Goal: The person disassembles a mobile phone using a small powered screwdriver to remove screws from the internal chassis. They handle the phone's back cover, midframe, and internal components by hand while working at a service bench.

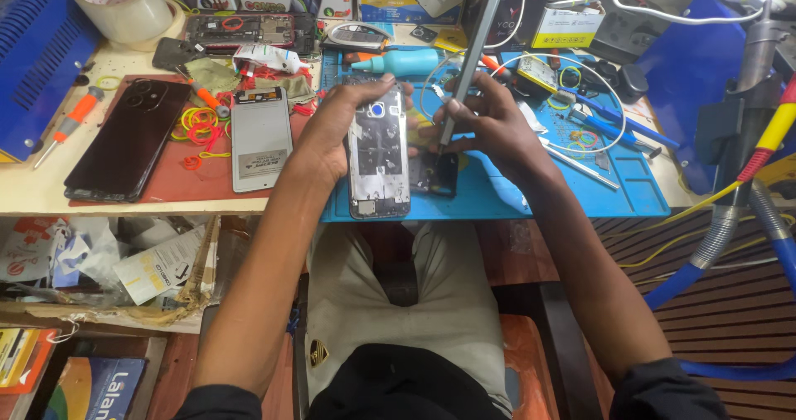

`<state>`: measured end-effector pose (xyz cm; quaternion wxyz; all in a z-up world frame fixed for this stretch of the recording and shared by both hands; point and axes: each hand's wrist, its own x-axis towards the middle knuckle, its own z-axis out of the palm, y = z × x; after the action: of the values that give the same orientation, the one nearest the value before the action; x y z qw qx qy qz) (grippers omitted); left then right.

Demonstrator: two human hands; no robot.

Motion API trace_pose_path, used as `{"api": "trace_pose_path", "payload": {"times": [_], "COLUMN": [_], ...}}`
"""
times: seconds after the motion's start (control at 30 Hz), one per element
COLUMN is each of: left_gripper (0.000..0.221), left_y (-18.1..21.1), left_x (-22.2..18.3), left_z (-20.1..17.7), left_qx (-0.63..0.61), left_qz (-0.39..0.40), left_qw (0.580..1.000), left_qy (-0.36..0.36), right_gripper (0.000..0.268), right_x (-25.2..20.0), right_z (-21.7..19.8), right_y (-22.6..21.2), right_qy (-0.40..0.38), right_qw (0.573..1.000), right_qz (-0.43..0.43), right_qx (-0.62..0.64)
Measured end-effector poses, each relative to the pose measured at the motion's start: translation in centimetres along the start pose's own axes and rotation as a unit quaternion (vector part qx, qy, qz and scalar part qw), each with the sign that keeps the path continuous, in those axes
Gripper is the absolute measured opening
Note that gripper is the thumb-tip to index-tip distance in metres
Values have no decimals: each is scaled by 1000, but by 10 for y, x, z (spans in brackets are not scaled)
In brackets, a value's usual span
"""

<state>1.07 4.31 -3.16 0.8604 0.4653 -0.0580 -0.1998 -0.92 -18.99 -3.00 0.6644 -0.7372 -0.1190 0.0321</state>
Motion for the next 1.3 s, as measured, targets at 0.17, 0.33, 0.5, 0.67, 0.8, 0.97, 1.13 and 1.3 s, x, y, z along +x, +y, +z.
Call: {"api": "trace_pose_path", "payload": {"times": [0.17, 0.33, 0.5, 0.67, 0.8, 0.97, 1.13, 1.3], "left_gripper": [40, 39, 39, 39, 39, 38, 39, 40], "left_y": [-3, -8, -14, -10, -8, -18, -10, -15], "left_x": [9, 24, 32, 34, 46, 47, 41, 40], "left_z": [5, 7, 4, 4, 3, -7, -8, -5], "left_qx": [-61, -75, -100, -77, -75, -72, -75, -87], "left_qz": [-16, -45, -64, -75, -88, -28, -37, -54], "left_qw": [996, 992, 988, 991, 990, 990, 993, 990], "left_qy": [-61, -93, -100, -80, -79, -115, -84, -94], "right_gripper": [31, 33, 41, 63, 60, 43, 32, 32], "right_x": [-1, -7, 1, 1, 5, 10, 19, 16], "right_z": [1, -7, -12, 3, 3, -20, -2, -2], "right_y": [0, 12, 30, 25, 18, 0, -1, 5], "right_qy": [0, 61, 78, 80, 58, -26, 22, 65], "right_qw": [998, 988, 988, 992, 993, 995, 996, 990], "right_qz": [-55, -54, -41, -66, -73, -24, -79, -112], "right_qx": [42, 131, 124, 70, 77, 93, 47, 54]}}
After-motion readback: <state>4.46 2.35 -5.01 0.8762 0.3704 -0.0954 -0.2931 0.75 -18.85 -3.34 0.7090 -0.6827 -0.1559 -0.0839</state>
